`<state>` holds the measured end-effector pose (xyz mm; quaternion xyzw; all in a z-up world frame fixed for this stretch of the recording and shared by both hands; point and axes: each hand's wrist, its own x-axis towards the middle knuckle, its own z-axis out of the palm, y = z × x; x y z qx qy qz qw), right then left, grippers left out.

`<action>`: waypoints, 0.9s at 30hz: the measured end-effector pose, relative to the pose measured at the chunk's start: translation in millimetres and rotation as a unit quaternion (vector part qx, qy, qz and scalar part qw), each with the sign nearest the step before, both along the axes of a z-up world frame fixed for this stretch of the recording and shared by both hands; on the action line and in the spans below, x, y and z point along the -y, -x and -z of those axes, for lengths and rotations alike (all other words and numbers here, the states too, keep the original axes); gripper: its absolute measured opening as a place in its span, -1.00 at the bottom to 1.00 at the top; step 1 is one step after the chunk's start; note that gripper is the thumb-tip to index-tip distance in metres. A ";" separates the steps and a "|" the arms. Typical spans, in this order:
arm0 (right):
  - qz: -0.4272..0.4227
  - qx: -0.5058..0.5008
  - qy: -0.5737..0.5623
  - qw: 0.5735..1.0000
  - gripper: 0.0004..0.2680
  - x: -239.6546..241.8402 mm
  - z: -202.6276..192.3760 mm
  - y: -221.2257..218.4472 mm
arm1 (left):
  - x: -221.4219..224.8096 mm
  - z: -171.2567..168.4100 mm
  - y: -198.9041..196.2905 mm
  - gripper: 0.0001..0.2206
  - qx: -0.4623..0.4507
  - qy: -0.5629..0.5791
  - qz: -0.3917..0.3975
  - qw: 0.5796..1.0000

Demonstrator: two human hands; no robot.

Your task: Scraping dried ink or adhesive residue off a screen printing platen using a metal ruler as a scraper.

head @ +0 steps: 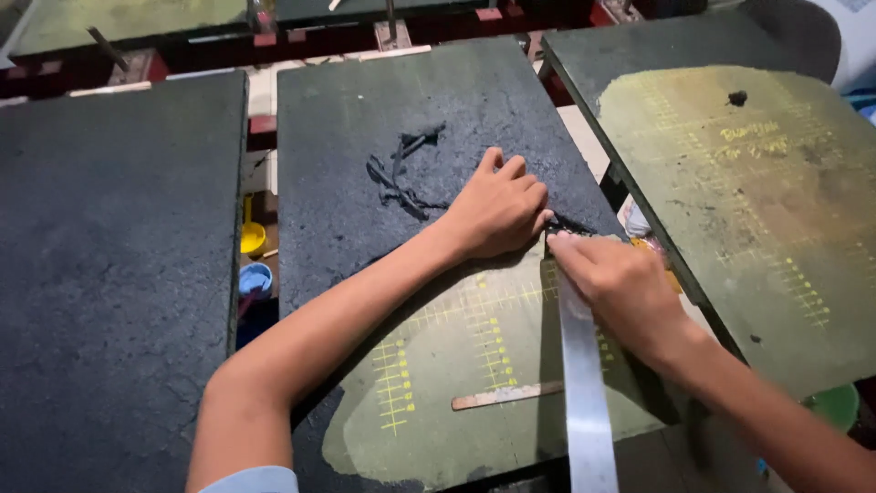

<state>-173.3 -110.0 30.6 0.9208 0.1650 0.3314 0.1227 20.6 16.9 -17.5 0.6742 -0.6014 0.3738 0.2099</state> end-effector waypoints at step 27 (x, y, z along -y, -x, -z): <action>0.043 -0.021 0.026 0.999 -0.87 -6.8 14.1 9.9 | -0.3 -7.0 2.0 -0.78 0.017 0.023 0.006 1.000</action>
